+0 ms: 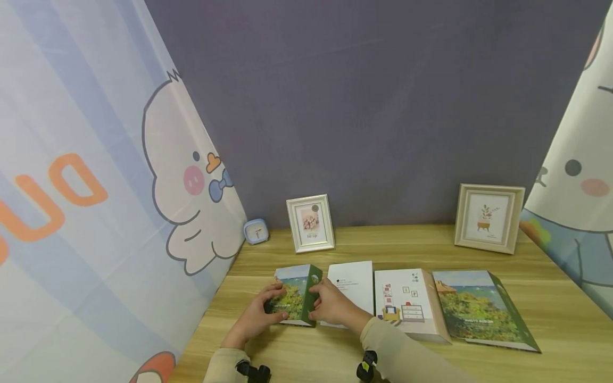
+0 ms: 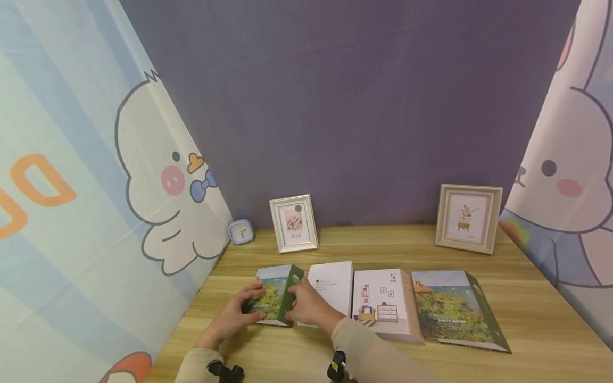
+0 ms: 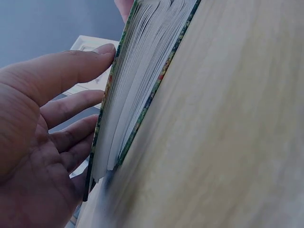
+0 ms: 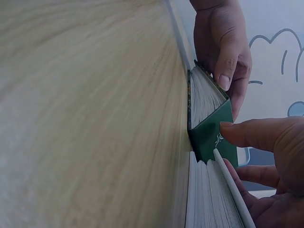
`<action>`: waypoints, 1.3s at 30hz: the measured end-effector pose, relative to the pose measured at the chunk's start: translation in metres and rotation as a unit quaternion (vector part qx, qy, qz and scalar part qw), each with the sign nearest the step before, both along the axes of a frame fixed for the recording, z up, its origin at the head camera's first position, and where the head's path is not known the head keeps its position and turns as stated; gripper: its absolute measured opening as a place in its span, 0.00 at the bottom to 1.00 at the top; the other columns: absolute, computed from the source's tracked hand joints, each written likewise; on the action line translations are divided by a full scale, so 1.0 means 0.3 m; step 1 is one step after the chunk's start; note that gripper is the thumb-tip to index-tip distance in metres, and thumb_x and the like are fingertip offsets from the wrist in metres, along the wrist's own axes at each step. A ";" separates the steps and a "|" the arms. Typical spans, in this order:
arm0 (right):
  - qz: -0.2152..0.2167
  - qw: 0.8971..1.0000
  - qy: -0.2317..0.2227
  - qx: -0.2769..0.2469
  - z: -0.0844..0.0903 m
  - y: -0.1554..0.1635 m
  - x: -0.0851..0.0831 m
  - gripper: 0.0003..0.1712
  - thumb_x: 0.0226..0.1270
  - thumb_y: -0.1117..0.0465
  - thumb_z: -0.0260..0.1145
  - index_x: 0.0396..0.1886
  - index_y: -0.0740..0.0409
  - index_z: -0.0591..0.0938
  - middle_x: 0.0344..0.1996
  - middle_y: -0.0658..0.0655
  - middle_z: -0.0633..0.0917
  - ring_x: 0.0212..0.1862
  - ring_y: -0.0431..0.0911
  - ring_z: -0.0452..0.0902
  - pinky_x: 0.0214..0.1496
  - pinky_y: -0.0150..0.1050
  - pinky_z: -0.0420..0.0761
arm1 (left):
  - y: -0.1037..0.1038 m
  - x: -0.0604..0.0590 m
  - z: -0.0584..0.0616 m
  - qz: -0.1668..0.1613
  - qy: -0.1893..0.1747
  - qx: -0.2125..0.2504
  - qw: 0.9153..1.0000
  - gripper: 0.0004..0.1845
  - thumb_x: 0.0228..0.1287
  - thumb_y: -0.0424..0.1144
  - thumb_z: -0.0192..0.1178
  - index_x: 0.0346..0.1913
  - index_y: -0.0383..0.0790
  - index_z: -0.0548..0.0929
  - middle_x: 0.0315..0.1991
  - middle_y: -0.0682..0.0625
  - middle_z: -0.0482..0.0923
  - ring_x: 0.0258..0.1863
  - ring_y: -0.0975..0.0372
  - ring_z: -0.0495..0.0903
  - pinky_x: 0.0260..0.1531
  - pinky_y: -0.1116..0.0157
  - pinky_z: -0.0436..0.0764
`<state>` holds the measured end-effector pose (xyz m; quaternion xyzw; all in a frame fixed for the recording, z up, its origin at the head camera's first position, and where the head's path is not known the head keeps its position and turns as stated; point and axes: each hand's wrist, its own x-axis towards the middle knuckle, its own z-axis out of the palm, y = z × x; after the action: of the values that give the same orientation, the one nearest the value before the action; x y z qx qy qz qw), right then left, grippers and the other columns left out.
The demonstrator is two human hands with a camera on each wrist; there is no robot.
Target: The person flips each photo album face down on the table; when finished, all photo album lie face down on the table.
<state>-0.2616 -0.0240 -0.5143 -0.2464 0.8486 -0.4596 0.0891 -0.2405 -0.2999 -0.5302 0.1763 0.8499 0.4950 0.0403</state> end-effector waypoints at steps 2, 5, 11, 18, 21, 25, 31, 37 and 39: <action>0.001 1.000 0.006 -0.003 -0.002 -0.001 0.000 0.41 0.53 0.67 0.84 0.67 0.72 0.78 0.51 0.58 0.74 0.41 0.44 0.78 0.38 0.33 0.84 | 0.000 -0.001 -0.001 -0.002 0.000 0.001 1.000 0.32 0.63 0.40 0.77 0.69 0.40 0.79 0.79 0.42 0.61 0.80 0.40 0.51 0.73 0.32 0.55; 0.003 1.000 0.012 -0.007 -0.002 0.000 0.000 0.41 0.52 0.67 0.84 0.66 0.73 0.78 0.51 0.59 0.74 0.41 0.43 0.78 0.38 0.33 0.84 | 0.001 -0.002 -0.003 -0.003 0.002 0.002 1.000 0.32 0.63 0.40 0.77 0.69 0.39 0.80 0.79 0.41 0.60 0.80 0.40 0.51 0.73 0.32 0.56; 0.003 1.000 0.015 0.002 -0.007 0.000 -0.001 0.40 0.54 0.66 0.84 0.67 0.71 0.79 0.51 0.58 0.75 0.41 0.42 0.77 0.39 0.33 0.83 | 0.003 0.000 -0.003 -0.002 0.005 0.001 1.000 0.32 0.62 0.39 0.77 0.68 0.38 0.80 0.79 0.40 0.61 0.81 0.39 0.50 0.74 0.32 0.54; 0.001 1.000 0.005 0.004 -0.008 0.001 0.002 0.39 0.55 0.64 0.84 0.66 0.68 0.80 0.50 0.57 0.75 0.41 0.42 0.77 0.39 0.33 0.83 | 0.003 0.000 -0.009 0.000 0.002 -0.005 1.000 0.31 0.63 0.39 0.77 0.68 0.40 0.80 0.79 0.43 0.61 0.81 0.40 0.51 0.74 0.33 0.56; 0.001 1.000 0.000 0.002 -0.002 0.003 0.005 0.38 0.55 0.63 0.84 0.66 0.67 0.80 0.50 0.56 0.75 0.42 0.42 0.77 0.39 0.34 0.83 | 0.002 -0.001 -0.011 -0.001 0.006 -0.008 1.000 0.31 0.63 0.40 0.77 0.68 0.40 0.80 0.79 0.43 0.61 0.81 0.40 0.51 0.74 0.33 0.56; 0.003 1.000 0.000 0.001 0.003 0.005 0.009 0.36 0.56 0.63 0.83 0.65 0.67 0.81 0.50 0.56 0.75 0.42 0.43 0.77 0.40 0.34 0.83 | 0.001 -0.002 -0.013 -0.001 0.012 -0.011 1.000 0.31 0.63 0.40 0.77 0.68 0.40 0.80 0.79 0.42 0.61 0.81 0.40 0.51 0.74 0.33 0.56; 0.005 1.000 0.003 0.002 0.003 0.007 0.010 0.35 0.57 0.63 0.83 0.64 0.67 0.81 0.49 0.55 0.75 0.42 0.42 0.77 0.40 0.34 0.83 | 0.003 -0.001 -0.013 -0.001 0.019 -0.017 1.000 0.31 0.64 0.41 0.77 0.68 0.39 0.80 0.79 0.41 0.62 0.80 0.39 0.53 0.73 0.33 0.57; 0.007 1.000 0.000 0.002 0.003 0.009 0.012 0.35 0.58 0.62 0.83 0.64 0.67 0.81 0.49 0.55 0.75 0.44 0.45 0.78 0.41 0.34 0.83 | 0.002 -0.001 -0.017 0.004 0.027 -0.026 0.999 0.31 0.64 0.42 0.77 0.68 0.40 0.80 0.79 0.41 0.62 0.79 0.39 0.54 0.72 0.33 0.59; 0.008 1.000 0.000 0.000 0.003 0.010 0.011 0.34 0.58 0.62 0.82 0.64 0.66 0.82 0.49 0.55 0.75 0.44 0.45 0.78 0.41 0.34 0.83 | 0.003 -0.002 -0.016 0.004 0.023 -0.023 0.999 0.31 0.64 0.42 0.77 0.68 0.41 0.80 0.79 0.41 0.62 0.80 0.39 0.54 0.72 0.33 0.58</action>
<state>-0.2582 -0.0209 -0.5134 -0.2526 0.8469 -0.4586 0.0929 -0.2412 -0.2990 -0.5350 0.1830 0.8626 0.4711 0.0228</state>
